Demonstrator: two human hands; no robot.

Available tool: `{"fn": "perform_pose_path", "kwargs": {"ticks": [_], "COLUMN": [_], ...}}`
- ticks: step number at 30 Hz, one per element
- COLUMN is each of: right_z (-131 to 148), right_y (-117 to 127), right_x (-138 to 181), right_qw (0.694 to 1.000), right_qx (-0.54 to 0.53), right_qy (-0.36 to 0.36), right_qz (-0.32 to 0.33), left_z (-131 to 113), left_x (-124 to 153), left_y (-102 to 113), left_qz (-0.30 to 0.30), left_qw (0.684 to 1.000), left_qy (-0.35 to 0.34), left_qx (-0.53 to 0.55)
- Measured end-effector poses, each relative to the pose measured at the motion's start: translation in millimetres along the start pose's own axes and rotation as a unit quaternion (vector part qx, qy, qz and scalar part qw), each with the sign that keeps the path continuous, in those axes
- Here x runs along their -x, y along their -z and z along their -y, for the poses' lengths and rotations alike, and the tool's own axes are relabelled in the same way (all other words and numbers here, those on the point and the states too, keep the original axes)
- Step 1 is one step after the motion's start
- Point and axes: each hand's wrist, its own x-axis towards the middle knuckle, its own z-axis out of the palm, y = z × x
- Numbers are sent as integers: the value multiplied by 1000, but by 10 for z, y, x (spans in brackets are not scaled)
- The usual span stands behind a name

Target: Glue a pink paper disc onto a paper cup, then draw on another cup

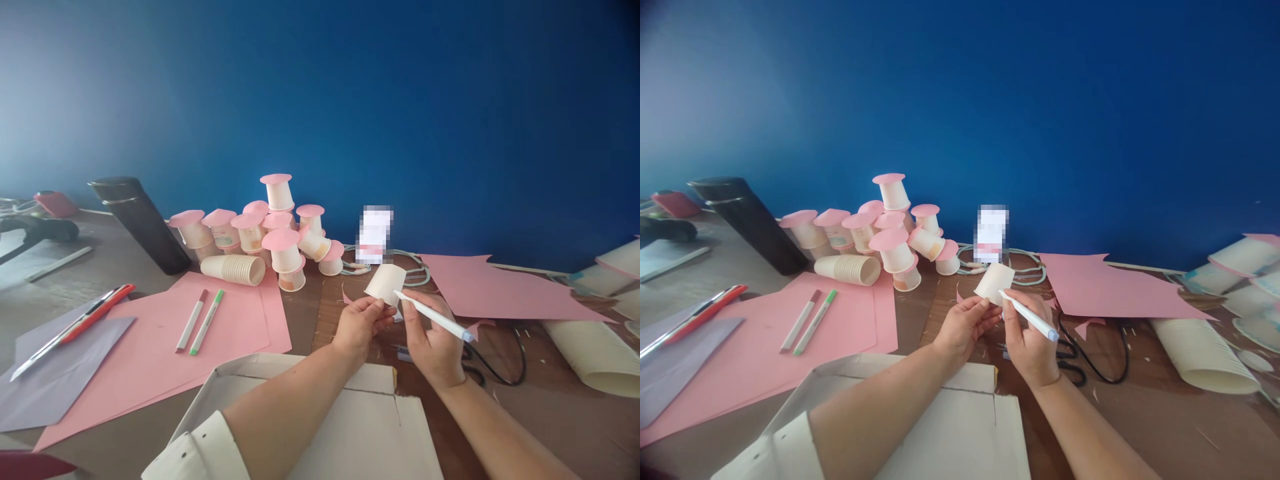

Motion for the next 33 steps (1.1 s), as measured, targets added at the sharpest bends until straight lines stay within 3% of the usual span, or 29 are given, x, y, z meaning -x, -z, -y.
{"fn": "perform_pose_path", "kwargs": {"ticks": [33], "right_z": [-3], "right_y": [-14], "right_x": [18], "right_qw": [999], "right_qx": [21], "right_qy": [24], "right_qz": [27], "left_z": [-16], "left_x": [1], "left_y": [4], "left_qz": [5], "left_qw": [1000], "left_qy": [9], "left_qx": [30]}}
